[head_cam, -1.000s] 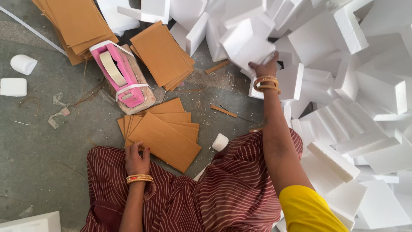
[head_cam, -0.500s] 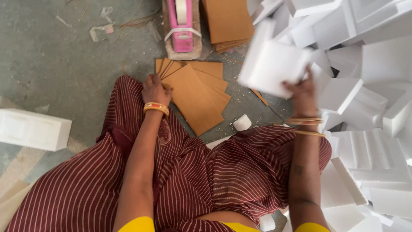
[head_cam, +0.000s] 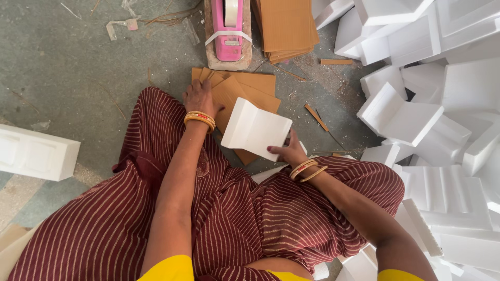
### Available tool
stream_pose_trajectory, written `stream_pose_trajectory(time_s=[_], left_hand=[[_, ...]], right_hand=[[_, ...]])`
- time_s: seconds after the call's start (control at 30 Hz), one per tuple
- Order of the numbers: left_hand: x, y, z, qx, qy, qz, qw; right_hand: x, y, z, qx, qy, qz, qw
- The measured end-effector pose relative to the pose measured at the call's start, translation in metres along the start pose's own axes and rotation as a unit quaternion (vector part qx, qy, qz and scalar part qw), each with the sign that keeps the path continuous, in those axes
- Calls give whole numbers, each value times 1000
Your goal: The person folds cardboard pieces around styrofoam blocks, uses a tape dispenser to secure them, and gathers the packaged units on the floor.
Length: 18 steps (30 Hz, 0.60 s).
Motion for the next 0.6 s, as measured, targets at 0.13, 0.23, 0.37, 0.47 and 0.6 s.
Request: stream_pose_trajectory(time_s=[0.13,0.23,0.37,0.47,0.6], left_hand=[[3,4,5,7,18,21,1000],[11,7,10,-15,68,24,997],[-17,31,4,67,280,-22,958],[-54,73,17,69,260,-86,959],[-72,88,41,35,177,-146,973]], right_hand=[[-19,-9,-11,-16,-18,-12,1000],[-25,-12,-17,-18,-48,34,998],[-34,-15,-24,-25,-73,-13,997],[-34,-15,-34,-4,-128,6,992],[-19,-4,-27,21,-124,29,992]])
Point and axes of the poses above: each hand's wrist, its own y-axis away from the middle knuckle, its own z-axis out of the back of the hand, x = y × z, the point moved 4 cm from there along -y, towards the middle knuckle, and after that the axes turned 2 degrees about -z, right-handed, at the moved point
